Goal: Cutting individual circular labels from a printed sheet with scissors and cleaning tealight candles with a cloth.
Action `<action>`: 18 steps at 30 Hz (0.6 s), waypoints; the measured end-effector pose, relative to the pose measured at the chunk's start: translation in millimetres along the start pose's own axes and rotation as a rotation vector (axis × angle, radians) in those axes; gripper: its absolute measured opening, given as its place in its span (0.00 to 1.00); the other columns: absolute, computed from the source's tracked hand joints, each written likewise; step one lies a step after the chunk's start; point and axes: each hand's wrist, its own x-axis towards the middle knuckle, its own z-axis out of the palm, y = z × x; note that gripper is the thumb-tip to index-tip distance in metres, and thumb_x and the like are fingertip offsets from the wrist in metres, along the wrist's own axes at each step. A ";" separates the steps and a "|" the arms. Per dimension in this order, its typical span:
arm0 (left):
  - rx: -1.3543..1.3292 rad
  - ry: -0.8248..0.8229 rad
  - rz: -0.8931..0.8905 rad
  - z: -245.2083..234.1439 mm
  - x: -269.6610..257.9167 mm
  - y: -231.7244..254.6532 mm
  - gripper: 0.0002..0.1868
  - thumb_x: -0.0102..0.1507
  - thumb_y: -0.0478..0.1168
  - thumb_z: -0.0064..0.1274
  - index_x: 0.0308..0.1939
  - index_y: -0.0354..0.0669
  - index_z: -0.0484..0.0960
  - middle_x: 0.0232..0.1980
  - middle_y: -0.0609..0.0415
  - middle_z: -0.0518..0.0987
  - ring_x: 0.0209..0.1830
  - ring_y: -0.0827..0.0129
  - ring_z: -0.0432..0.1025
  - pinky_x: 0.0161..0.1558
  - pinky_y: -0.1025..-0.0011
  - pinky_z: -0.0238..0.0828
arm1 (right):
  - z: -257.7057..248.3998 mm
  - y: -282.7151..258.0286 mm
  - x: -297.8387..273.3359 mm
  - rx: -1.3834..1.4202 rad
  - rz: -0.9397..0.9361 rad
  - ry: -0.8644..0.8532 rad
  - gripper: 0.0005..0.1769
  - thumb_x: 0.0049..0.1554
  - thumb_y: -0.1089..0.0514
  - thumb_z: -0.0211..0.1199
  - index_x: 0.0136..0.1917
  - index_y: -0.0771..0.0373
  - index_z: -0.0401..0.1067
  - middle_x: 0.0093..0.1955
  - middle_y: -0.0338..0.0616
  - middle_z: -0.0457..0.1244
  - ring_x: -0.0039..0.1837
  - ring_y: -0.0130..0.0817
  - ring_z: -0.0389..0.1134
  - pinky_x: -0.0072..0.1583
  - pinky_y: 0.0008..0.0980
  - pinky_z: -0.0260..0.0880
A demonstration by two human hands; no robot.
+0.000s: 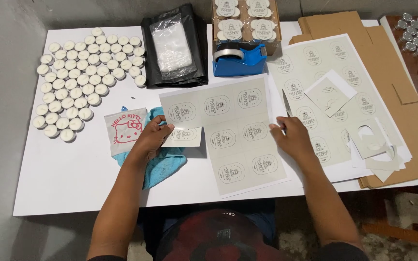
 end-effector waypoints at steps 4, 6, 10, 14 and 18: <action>-0.032 -0.010 -0.005 -2.9 1.3 -2.4 0.11 0.69 0.31 0.48 0.56 0.37 0.76 0.44 0.44 0.82 0.38 0.65 0.80 0.43 0.70 0.83 | -10.6 -15.6 -5.5 0.045 -0.009 -0.086 0.25 0.59 0.49 0.63 0.59 0.72 0.73 0.53 0.61 0.64 0.63 0.55 0.68 0.66 0.51 0.66; -0.050 -0.007 0.013 -1.3 -2.2 1.5 0.10 0.69 0.32 0.49 0.54 0.38 0.76 0.44 0.46 0.82 0.37 0.67 0.79 0.44 0.71 0.83 | -11.3 -8.6 -6.2 0.462 0.094 -0.103 0.17 0.63 0.53 0.61 0.57 0.70 0.68 0.38 0.46 0.62 0.44 0.39 0.65 0.49 0.36 0.67; -0.059 0.014 0.021 2.2 -7.9 2.5 0.12 0.67 0.32 0.52 0.55 0.37 0.77 0.36 0.50 0.79 0.34 0.71 0.76 0.40 0.75 0.80 | -3.7 39.1 18.3 0.807 0.089 -0.080 0.12 0.61 0.62 0.63 0.58 0.62 0.68 0.35 0.36 0.63 0.38 0.26 0.68 0.46 0.23 0.71; 0.028 -0.033 0.070 -13.8 5.8 -15.6 0.17 0.63 0.32 0.61 0.56 0.35 0.79 0.32 0.53 0.76 0.33 0.74 0.73 0.41 0.80 0.77 | -28.4 55.6 41.2 0.896 0.074 0.006 0.16 0.61 0.66 0.61 0.63 0.61 0.71 0.45 0.45 0.69 0.47 0.29 0.72 0.54 0.29 0.75; 0.242 -0.042 -0.080 2.2 -8.2 15.3 0.18 0.64 0.39 0.59 0.59 0.47 0.82 0.31 0.62 0.65 0.30 0.78 0.59 0.37 0.80 0.62 | -92.2 86.7 71.0 0.892 0.181 -0.088 0.12 0.61 0.64 0.63 0.57 0.53 0.70 0.48 0.39 0.69 0.46 0.27 0.71 0.51 0.28 0.74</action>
